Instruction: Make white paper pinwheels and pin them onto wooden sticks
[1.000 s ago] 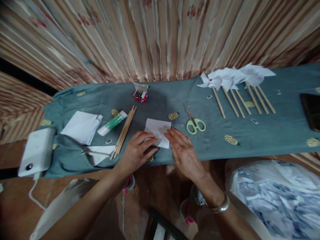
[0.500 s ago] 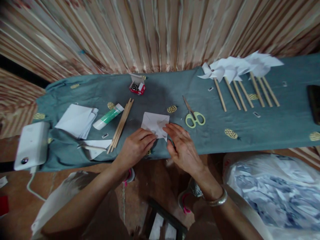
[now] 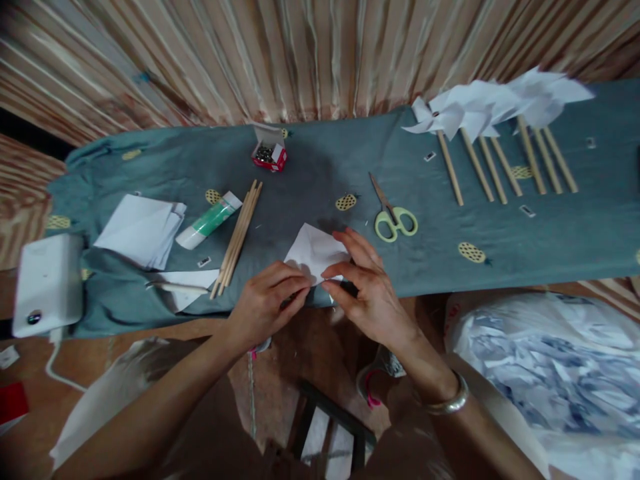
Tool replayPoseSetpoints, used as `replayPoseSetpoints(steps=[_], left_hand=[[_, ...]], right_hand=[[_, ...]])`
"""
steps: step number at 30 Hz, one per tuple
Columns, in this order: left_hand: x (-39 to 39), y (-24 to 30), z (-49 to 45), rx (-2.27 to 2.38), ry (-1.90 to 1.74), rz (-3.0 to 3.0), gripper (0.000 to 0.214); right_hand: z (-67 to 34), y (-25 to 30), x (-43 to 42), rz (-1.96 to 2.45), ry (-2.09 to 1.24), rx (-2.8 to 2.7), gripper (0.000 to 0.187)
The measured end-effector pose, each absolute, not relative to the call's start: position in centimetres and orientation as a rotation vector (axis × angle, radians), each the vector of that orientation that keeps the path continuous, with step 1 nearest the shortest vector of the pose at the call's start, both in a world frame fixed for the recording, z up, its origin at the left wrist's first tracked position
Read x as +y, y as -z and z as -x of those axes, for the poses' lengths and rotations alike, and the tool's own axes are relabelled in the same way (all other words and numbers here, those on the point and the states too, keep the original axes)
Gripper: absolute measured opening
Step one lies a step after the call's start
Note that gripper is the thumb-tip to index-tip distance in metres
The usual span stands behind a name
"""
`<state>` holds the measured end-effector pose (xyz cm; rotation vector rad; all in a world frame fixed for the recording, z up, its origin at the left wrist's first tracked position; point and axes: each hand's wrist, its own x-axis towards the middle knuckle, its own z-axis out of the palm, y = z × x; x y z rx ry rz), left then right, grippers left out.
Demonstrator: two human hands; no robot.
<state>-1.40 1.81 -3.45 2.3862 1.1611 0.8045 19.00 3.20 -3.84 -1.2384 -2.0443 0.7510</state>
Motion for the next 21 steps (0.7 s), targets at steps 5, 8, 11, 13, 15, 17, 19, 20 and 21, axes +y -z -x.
replayPoseSetpoints(steps=[5,8,11,13,15,17,19,20,21], left_hand=[[1.9,3.5,1.1,1.189,-0.839,-2.344,0.011],[1.7,3.4,1.2,1.214,-0.853,-2.308,0.017],[1.5,3.3,1.3,1.206,-0.851,-2.295,0.021],[1.4,3.3,1.3,1.179,-0.839,-2.295,0.019],[1.5,3.4,1.3,1.161,-0.831,-2.294,0.017],[1.5,3.5,1.2,1.166,-0.834,-2.295,0.015],[1.6,3.5,1.2,1.187,-0.833,-2.3,0.015],[1.7,3.5,1.1,1.196,-0.83,-2.302,0.015],[1.8,3.5,1.1,1.205,-0.826,-2.303,0.015]], right_hand=[[-18.7,4.0,3.4,1.257,-0.73,-2.035,0.007],[-18.5,3.8,3.5,1.297,-0.728,-2.033,0.007],[-18.3,3.6,3.5,1.345,-0.735,-2.024,0.007],[-18.2,3.6,3.6,1.365,-0.739,-2.023,0.008],[-18.1,3.6,3.6,1.378,-0.739,-2.023,0.007],[-18.0,3.7,3.6,1.392,-0.732,-2.018,0.005],[-17.9,3.7,3.6,1.401,-0.723,-2.006,0.004],[-17.9,3.7,3.6,1.403,-0.72,-2.0,0.004],[-17.8,3.7,3.6,1.404,-0.719,-1.994,0.005]])
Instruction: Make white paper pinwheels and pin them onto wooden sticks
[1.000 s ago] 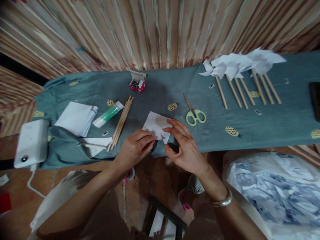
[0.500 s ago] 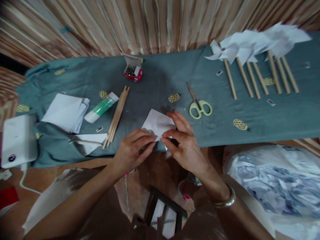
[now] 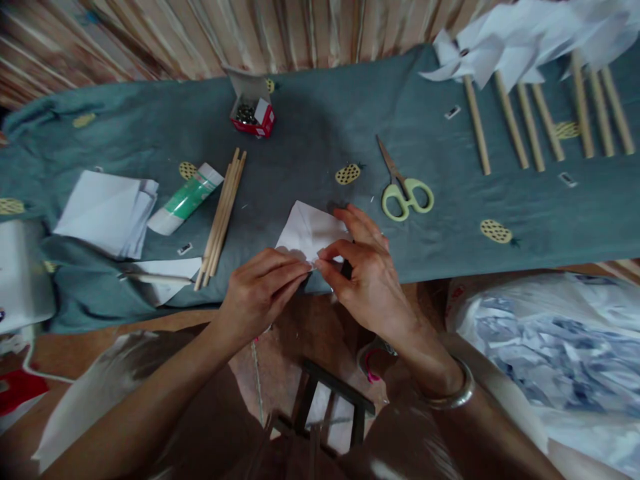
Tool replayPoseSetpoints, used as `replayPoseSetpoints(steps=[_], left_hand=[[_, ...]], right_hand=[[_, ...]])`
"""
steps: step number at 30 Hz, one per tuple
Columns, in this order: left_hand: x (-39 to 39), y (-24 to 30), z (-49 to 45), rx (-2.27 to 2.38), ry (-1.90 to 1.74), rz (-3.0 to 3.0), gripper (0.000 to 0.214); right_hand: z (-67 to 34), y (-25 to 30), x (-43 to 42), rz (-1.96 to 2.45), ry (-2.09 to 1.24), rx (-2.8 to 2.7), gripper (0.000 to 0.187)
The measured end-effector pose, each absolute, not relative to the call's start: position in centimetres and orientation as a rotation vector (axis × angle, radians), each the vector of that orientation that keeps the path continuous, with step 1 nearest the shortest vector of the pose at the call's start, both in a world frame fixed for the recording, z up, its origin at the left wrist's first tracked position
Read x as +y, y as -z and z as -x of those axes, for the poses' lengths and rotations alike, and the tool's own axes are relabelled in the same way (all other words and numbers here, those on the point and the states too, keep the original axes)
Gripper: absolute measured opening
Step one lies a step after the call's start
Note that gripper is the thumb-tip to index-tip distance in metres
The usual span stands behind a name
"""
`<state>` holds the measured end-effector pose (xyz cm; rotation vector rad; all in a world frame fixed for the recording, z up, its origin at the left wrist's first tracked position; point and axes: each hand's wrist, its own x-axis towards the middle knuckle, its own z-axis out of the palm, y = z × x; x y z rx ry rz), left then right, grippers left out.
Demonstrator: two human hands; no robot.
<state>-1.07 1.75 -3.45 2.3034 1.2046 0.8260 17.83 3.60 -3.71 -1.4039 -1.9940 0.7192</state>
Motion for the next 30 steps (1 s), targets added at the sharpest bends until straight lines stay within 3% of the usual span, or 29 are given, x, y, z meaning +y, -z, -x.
replayPoseSetpoints(steps=[30], left_hand=[[2.72,2.9,0.98,1.214,-0.785,-2.113,0.016]], right_hand=[[-17.48,3.57,3.42,1.43,-0.707,-1.977,0.008]])
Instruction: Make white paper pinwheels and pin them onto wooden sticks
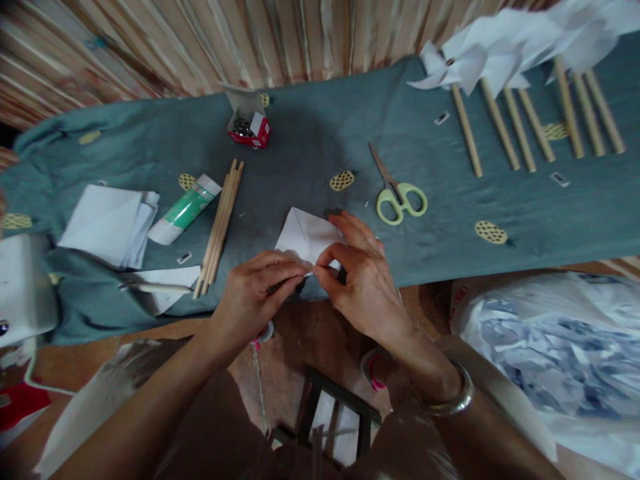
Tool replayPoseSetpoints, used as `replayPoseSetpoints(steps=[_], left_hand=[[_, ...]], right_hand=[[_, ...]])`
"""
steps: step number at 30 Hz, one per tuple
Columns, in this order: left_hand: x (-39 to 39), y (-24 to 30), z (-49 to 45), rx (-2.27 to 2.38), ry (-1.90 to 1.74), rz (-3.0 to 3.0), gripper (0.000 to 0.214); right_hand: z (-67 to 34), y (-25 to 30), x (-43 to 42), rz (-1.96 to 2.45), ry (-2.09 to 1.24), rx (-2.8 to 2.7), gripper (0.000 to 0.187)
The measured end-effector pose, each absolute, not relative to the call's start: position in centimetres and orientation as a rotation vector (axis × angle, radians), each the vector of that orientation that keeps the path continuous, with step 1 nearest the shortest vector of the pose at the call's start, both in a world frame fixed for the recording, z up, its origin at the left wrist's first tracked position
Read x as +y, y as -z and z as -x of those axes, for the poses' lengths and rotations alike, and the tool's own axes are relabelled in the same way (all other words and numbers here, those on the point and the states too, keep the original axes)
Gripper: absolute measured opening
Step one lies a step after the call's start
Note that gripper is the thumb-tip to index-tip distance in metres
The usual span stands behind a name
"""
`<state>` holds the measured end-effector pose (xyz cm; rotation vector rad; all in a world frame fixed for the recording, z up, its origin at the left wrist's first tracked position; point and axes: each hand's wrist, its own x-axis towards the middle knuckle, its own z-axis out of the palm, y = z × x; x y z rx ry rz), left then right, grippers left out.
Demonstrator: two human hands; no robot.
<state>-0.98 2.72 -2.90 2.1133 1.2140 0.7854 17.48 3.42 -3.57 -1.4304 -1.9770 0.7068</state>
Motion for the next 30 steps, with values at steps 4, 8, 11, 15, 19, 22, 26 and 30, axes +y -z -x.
replayPoseSetpoints(steps=[4,8,11,15,19,22,26,30], left_hand=[[2.79,2.81,1.01,1.212,-0.776,-2.102,0.016],[2.95,2.69,1.05,1.195,-0.743,-2.097,0.016],[3.07,2.53,1.08,1.185,-0.726,-2.091,0.016],[3.17,2.41,1.11,1.182,-0.711,-2.074,0.016],[3.26,2.45,1.13,1.182,-0.706,-2.065,0.015],[3.3,2.47,1.15,1.166,-0.695,-2.066,0.015],[3.33,2.42,1.18,1.164,-0.683,-2.07,0.016],[3.39,2.42,1.22,1.15,-0.697,-2.085,0.015]], right_hand=[[-17.51,3.51,3.49,1.415,-0.704,-1.982,0.008],[-17.49,3.48,3.49,1.414,-0.699,-1.989,0.007],[-17.54,3.57,3.5,1.408,-0.699,-1.987,0.006],[-17.77,3.73,3.56,1.385,-0.706,-1.982,0.003],[-17.83,3.72,3.44,1.368,-0.683,-1.985,0.014],[-17.59,3.65,3.21,1.341,-0.617,-2.024,0.02],[-17.25,3.64,3.02,1.313,-0.563,-2.076,0.024],[-17.19,3.64,2.97,1.302,-0.568,-2.126,0.027]])
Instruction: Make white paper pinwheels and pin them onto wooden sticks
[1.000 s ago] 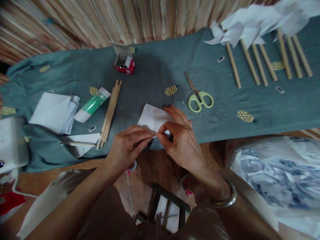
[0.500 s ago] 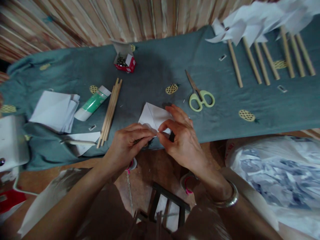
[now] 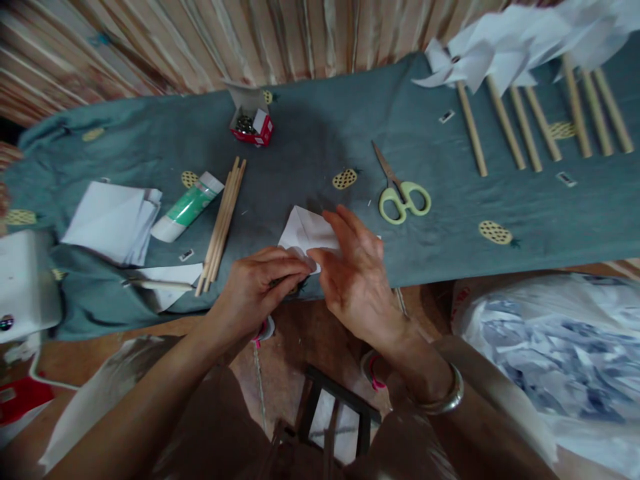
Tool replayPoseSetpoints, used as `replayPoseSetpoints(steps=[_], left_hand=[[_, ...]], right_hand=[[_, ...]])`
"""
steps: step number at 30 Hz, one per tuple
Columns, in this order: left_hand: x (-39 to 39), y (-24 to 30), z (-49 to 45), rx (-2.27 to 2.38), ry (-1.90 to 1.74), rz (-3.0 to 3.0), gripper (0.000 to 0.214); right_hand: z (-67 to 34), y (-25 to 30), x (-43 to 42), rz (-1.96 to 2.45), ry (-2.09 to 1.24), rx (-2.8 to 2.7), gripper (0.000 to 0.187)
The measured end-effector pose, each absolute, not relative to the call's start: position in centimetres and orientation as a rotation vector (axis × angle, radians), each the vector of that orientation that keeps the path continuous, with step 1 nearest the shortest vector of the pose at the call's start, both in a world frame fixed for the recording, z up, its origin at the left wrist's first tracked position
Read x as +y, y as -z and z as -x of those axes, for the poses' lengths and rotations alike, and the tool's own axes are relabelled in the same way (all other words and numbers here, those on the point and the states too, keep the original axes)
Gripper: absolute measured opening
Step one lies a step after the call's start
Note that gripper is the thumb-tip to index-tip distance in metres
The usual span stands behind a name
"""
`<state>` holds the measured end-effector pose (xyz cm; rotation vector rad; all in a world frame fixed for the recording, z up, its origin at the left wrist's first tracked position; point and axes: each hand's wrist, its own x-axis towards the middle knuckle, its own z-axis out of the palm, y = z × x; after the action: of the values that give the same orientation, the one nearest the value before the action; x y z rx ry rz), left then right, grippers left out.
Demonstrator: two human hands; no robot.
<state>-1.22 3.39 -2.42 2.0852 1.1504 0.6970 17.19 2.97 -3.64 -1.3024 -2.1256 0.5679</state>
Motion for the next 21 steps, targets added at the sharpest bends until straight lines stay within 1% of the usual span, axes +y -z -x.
replayPoseSetpoints(steps=[8,13,17,21], left_hand=[[2.8,3.1,1.0,1.202,-0.763,-2.167,0.013],[2.4,3.3,0.8,1.258,-0.765,-2.243,0.017],[2.3,3.3,0.8,1.252,-0.749,-2.295,0.016],[2.2,3.5,1.0,1.243,-0.746,-2.315,0.015]], right_hand=[[-16.7,4.1,2.4,1.308,-0.422,-2.199,0.025],[-16.4,4.7,2.4,1.294,-0.313,-2.202,0.024],[-16.2,4.9,2.5,1.295,-0.33,-2.185,0.027],[-16.4,4.6,2.4,1.288,-0.419,-2.166,0.03]])
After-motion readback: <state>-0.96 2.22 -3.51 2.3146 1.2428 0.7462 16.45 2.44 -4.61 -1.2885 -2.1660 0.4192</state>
